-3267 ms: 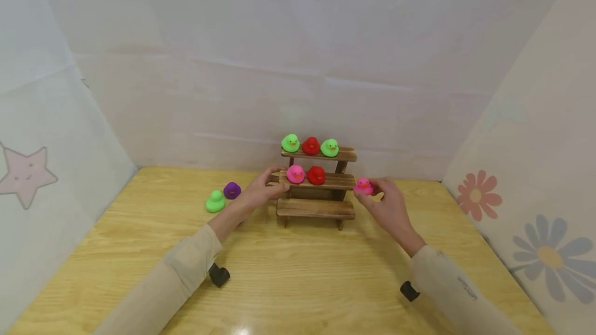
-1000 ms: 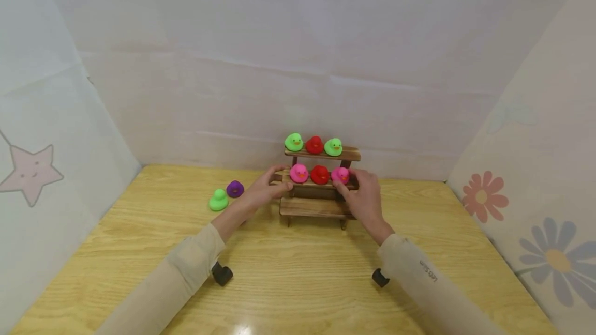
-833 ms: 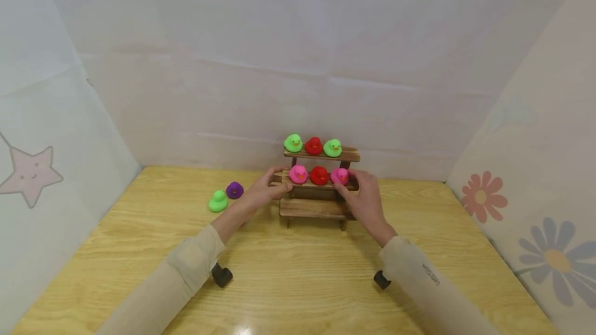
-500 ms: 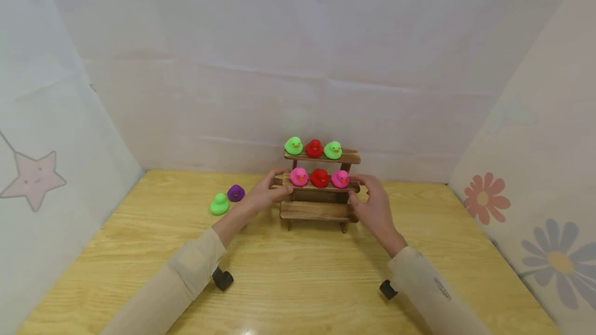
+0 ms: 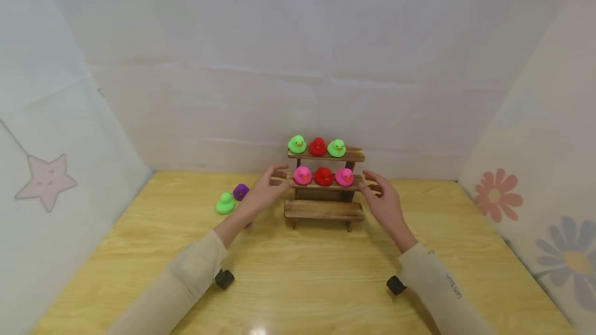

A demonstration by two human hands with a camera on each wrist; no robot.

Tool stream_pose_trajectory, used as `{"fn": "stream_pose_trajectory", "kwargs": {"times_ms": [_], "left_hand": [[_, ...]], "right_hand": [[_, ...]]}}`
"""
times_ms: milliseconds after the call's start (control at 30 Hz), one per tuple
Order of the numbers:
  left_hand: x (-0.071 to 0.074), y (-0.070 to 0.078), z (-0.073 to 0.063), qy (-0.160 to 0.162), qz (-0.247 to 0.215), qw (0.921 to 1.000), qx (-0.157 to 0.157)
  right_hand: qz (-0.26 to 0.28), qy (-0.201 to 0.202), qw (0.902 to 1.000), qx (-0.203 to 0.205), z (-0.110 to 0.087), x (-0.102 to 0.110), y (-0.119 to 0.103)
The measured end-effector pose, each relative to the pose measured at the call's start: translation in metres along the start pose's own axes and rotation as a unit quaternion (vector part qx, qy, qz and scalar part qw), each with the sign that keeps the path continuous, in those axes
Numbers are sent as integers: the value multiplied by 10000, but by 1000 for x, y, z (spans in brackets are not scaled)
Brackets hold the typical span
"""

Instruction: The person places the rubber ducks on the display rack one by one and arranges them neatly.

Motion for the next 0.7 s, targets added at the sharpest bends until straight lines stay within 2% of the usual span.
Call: {"fn": "stream_pose_trajectory", "kwargs": {"times_ms": [200,367,500,700], "left_hand": [[12,6,-7,155,266,9995,-68],[22,16,-10,243,453,9983,-280],[23,24,-13,179,629,9966,-497],[24,28,-22,247,997,9927,-629]], "right_hand": [[134,-227,9997,-25,3,-4,8],[136,-279,9994,-124,6,-5,9],[207,-345,9990,-178,6,-6,6],[164,-363,9989,-258,3,-7,4]]}}
Point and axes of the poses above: each hand's wrist, its own z-axis towards the middle knuckle, its own x-axis out of the back of the hand, y = z × x, the point moved 10 cm from there along z, towards the middle knuckle, and after that the axes turned 12 degrees about -y, right-handed, at the moved point
